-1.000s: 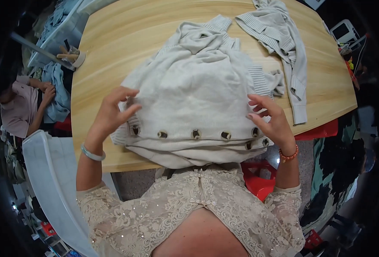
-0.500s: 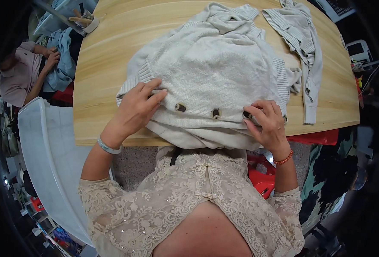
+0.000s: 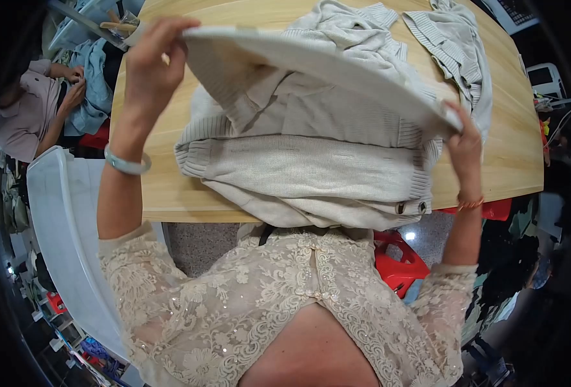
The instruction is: Trimming loose threads and inspecting a sweater on a workbench.
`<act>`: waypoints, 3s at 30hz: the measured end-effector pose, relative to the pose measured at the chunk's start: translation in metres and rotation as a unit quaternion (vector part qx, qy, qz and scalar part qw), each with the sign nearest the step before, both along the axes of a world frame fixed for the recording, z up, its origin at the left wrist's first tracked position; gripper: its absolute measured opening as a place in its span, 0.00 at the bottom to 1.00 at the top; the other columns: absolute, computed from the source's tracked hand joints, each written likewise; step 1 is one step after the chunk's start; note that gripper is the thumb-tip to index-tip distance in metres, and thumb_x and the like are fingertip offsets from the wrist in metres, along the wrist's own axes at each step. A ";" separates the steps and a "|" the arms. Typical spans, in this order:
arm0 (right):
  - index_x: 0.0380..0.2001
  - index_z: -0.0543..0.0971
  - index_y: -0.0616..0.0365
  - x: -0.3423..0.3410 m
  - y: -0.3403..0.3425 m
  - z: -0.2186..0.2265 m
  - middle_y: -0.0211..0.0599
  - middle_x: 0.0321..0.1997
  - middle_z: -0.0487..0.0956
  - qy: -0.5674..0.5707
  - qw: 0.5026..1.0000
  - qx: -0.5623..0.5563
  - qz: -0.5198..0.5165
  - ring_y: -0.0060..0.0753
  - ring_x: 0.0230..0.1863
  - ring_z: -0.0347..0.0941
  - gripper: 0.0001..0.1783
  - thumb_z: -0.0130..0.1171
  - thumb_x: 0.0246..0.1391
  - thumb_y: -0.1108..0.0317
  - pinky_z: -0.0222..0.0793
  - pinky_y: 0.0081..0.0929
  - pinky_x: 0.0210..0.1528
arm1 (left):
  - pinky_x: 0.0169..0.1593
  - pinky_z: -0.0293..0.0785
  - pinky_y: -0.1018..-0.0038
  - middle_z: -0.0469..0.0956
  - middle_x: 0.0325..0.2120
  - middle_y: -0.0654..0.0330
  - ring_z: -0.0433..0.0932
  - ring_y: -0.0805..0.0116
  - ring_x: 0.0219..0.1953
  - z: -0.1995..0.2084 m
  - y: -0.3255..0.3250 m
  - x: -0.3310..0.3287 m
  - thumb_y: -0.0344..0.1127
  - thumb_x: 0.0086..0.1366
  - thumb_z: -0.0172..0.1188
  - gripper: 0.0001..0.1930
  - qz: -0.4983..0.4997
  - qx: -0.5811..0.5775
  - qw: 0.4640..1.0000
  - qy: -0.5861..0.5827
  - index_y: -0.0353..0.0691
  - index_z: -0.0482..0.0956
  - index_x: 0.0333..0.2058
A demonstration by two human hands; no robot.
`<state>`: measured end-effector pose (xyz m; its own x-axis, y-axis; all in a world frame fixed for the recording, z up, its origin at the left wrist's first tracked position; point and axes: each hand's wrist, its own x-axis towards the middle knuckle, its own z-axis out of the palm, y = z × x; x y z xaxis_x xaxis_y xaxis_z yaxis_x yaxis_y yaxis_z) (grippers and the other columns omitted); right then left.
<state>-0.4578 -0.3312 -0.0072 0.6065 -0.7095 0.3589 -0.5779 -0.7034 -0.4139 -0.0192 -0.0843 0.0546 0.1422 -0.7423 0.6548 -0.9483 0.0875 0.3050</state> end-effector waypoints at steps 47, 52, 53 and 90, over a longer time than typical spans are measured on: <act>0.45 0.79 0.61 0.056 0.088 0.022 0.44 0.51 0.78 -0.098 0.984 0.108 0.102 0.32 0.36 0.78 0.14 0.60 0.54 0.78 0.75 0.25 0.33 | 0.36 0.75 0.84 0.81 0.31 0.66 0.78 0.83 0.32 -0.089 0.075 -0.074 0.23 0.60 0.68 0.08 -0.010 0.151 0.829 0.538 0.35 0.78 0.36; 0.54 0.76 0.57 0.174 0.178 0.001 0.45 0.54 0.77 -0.181 0.912 0.204 0.307 0.34 0.34 0.77 0.24 0.64 0.52 0.77 0.72 0.27 0.29 | 0.37 0.76 0.84 0.82 0.32 0.65 0.78 0.82 0.32 -0.085 0.082 -0.075 0.23 0.60 0.68 0.08 -0.042 0.158 0.813 0.558 0.34 0.79 0.38; 0.53 0.77 0.57 0.189 0.188 -0.004 0.45 0.51 0.78 -0.179 0.905 0.224 0.313 0.39 0.34 0.78 0.24 0.65 0.51 0.76 0.73 0.31 0.31 | 0.37 0.75 0.84 0.82 0.32 0.64 0.79 0.81 0.33 -0.084 0.082 -0.074 0.23 0.61 0.68 0.08 -0.070 0.156 0.793 0.585 0.34 0.80 0.39; 0.39 0.74 0.59 0.212 0.204 -0.015 0.42 0.35 0.72 -0.184 0.928 0.098 0.308 0.47 0.33 0.75 0.16 0.64 0.45 0.77 0.73 0.38 0.34 | 0.32 0.73 0.66 0.75 0.27 0.54 0.77 0.56 0.28 -0.023 0.044 -0.069 0.24 0.58 0.65 0.05 0.035 0.080 0.994 0.069 0.36 0.77 0.32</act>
<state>-0.2457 -0.1269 -0.0221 0.7811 -0.3416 0.5227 0.1148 -0.7443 -0.6579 -0.0883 -0.0407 0.0317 0.2766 -0.8205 0.5003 -0.8988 -0.0366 0.4369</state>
